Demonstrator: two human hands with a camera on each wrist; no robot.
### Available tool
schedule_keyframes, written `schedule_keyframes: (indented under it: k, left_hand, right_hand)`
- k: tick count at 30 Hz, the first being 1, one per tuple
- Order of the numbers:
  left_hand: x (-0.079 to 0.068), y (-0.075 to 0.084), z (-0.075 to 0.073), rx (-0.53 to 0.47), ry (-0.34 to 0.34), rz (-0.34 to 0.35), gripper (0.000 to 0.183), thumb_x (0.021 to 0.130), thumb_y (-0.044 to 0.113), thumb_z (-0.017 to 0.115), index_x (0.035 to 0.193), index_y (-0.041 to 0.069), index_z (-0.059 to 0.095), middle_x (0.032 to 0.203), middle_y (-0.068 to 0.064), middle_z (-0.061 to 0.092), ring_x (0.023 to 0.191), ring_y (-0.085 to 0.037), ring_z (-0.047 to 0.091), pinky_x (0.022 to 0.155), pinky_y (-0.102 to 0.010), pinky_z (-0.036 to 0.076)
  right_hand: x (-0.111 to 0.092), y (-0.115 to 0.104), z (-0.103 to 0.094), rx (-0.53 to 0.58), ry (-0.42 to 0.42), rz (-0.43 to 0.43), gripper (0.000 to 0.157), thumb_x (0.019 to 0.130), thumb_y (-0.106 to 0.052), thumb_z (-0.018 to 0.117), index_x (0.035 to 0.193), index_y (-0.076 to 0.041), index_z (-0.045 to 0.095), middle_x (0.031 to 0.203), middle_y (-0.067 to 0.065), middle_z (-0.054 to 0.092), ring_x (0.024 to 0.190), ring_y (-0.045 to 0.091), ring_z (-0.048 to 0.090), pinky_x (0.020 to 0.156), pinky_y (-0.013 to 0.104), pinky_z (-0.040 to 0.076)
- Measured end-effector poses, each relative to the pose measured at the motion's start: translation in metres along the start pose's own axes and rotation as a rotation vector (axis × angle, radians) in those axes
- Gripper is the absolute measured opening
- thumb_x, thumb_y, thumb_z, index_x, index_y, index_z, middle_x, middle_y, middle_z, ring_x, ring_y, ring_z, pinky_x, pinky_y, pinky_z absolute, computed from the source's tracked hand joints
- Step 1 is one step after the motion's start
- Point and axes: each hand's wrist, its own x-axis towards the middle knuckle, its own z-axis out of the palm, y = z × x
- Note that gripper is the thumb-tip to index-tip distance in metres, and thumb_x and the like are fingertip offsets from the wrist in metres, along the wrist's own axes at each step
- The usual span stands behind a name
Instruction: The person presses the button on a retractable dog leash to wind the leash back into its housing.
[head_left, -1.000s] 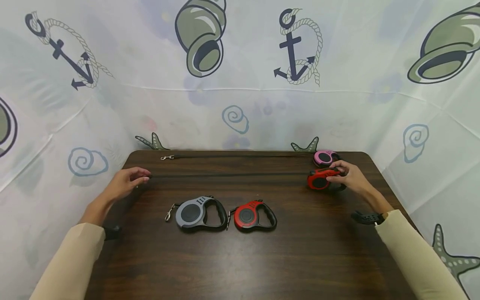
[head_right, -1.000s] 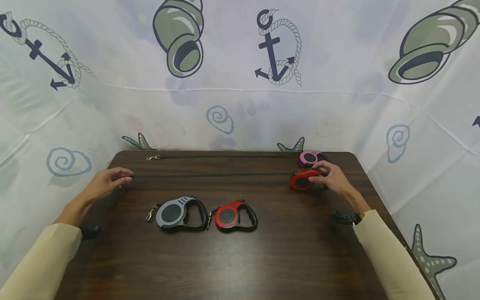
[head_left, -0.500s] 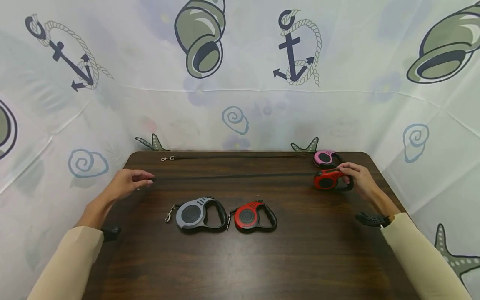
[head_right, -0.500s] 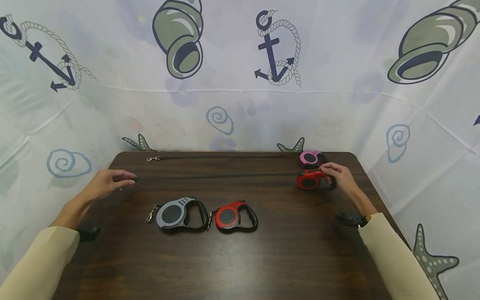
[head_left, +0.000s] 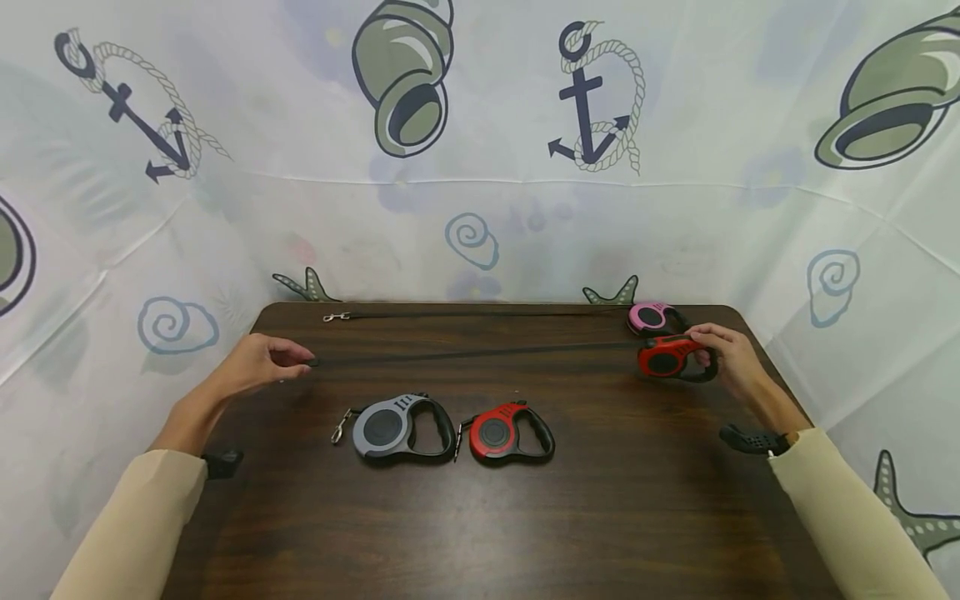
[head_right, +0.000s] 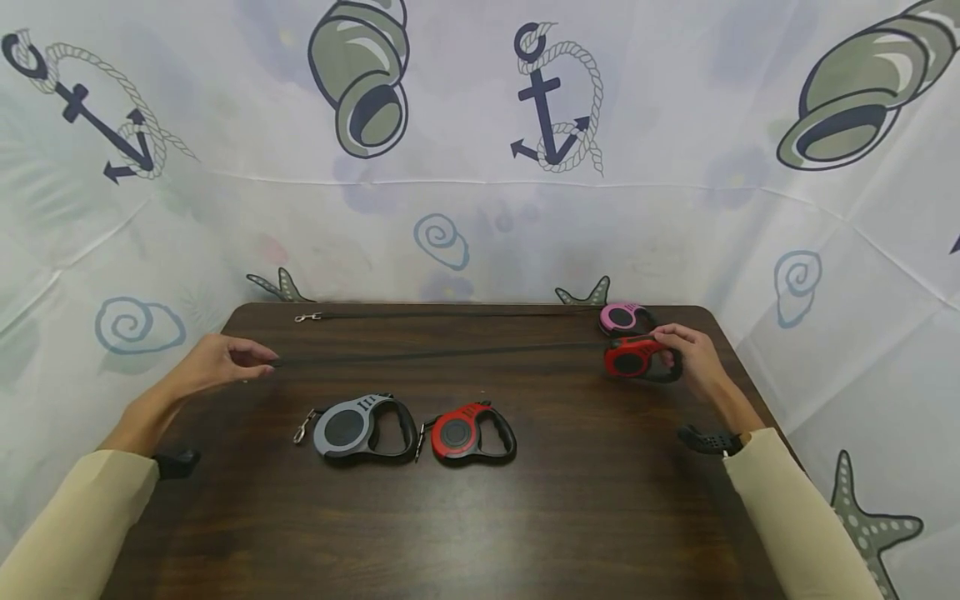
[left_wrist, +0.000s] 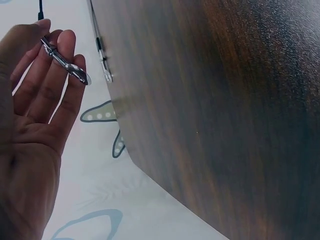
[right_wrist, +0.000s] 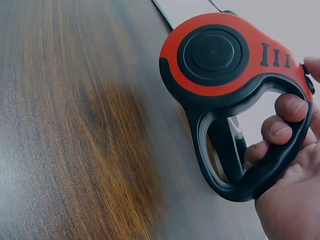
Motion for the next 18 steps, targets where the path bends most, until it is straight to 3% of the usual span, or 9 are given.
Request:
schedule_keyframes:
  k: [9,18]
  left_hand:
    - [0.0,-0.002,-0.001,-0.068,-0.01,0.04,0.016,0.084,-0.003,0.085,0.099,0.001,0.08,0.084,-0.006,0.077,0.071,-0.002,0.067,0.061,-0.018,0.054]
    - [0.001,-0.005,-0.001,-0.035,0.027,0.06,0.017,0.084,-0.001,0.087,0.098,0.002,0.079,0.087,-0.008,0.078,0.072,-0.001,0.067,0.062,-0.015,0.054]
  right_hand:
    - [-0.001,0.0,-0.005,0.053,-0.044,-0.008,0.026,0.111,-0.004,0.05,0.103,-0.006,0.075,0.075,0.0,0.058,0.065,0.016,0.047,0.06,0.032,0.037]
    - [-0.003,-0.001,-0.01,0.064,-0.069,-0.006,0.034,0.11,0.0,0.049,0.099,-0.007,0.079,0.072,0.003,0.055,0.065,0.023,0.041,0.064,0.039,0.024]
